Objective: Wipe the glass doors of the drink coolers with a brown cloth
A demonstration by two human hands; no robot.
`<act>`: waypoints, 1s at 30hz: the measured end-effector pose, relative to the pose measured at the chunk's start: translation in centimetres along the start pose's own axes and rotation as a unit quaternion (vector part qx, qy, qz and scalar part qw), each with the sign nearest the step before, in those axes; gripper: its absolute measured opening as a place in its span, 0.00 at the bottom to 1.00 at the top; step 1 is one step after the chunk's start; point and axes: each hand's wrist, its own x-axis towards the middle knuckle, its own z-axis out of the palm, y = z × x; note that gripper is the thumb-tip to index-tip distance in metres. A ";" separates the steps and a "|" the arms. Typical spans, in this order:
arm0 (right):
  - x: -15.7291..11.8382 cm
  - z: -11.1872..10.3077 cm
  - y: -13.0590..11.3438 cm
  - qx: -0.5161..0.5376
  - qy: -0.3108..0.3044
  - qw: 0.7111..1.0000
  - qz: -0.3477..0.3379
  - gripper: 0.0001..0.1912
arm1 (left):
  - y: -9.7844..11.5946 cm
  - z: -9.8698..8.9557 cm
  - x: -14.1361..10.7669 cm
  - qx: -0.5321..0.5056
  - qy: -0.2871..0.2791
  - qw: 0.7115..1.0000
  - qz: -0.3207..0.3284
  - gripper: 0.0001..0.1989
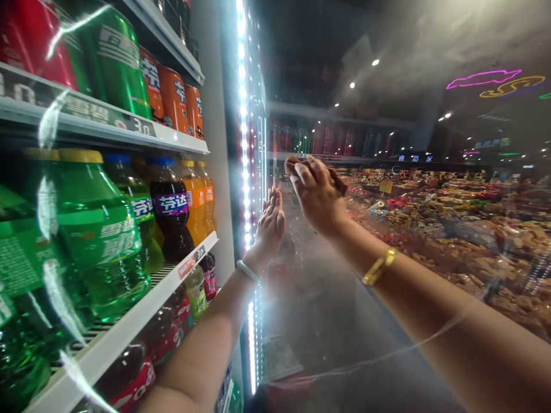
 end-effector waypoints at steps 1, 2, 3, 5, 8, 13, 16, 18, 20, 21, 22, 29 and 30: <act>0.4 0.9 -1.1 0.006 -0.003 1.000 0.001 0.27 | -0.2 0.2 -0.2 0.003 0.001 1.000 0.002 0.31; 0.1 1.7 -2.4 0.014 -0.009 1.000 -0.008 0.28 | -0.5 0.5 -0.5 0.006 0.001 1.000 0.004 0.30; -0.8 2.2 -3.6 0.023 -0.015 0.999 -0.028 0.29 | -0.8 0.7 -0.9 0.010 0.000 1.000 0.006 0.30; -4.0 2.1 -5.2 0.037 -0.023 0.997 -0.070 0.29 | -1.4 1.0 -2.5 0.015 -0.007 1.000 0.005 0.29; -8.7 -0.1 -4.7 0.046 -0.026 0.992 -0.117 0.28 | -2.1 1.3 -5.4 0.024 -0.014 1.000 0.001 0.31; -8.5 -2.3 -1.6 0.008 0.008 1.000 0.019 0.34 | -1.6 2.3 -8.0 0.030 -0.028 0.999 0.015 0.36; -8.2 -1.6 -3.7 0.016 0.021 0.999 0.032 0.31 | -0.6 3.6 -8.6 0.023 -0.025 0.999 0.018 0.35; -10.1 -1.8 -5.6 0.029 0.016 0.999 -0.023 0.26 | 0.0 4.3 -9.4 0.018 -0.021 0.999 0.016 0.34; -13.2 -3.0 -6.4 0.029 0.002 0.999 -0.044 0.25 | 0.6 4.8 -10.5 0.012 -0.020 1.000 0.021 0.35; -14.7 -4.0 -6.1 0.029 -0.012 0.998 -0.051 0.25 | 0.9 5.0 -11.2 0.009 -0.022 0.999 0.027 0.35; -15.9 -5.1 -5.6 0.017 -0.024 0.999 -0.040 0.28 | 1.2 5.2 -11.7 0.006 -0.026 0.999 0.035 0.36; -15.4 -7.0 -3.1 -0.047 0.024 0.996 0.068 0.36 | 4.3 7.0 -13.2 -0.011 -0.030 0.998 0.049 0.42; -15.4 -6.8 -3.6 -0.035 0.020 0.998 0.057 0.35 | 4.6 7.2 -13.2 -0.013 -0.025 0.999 0.043 0.41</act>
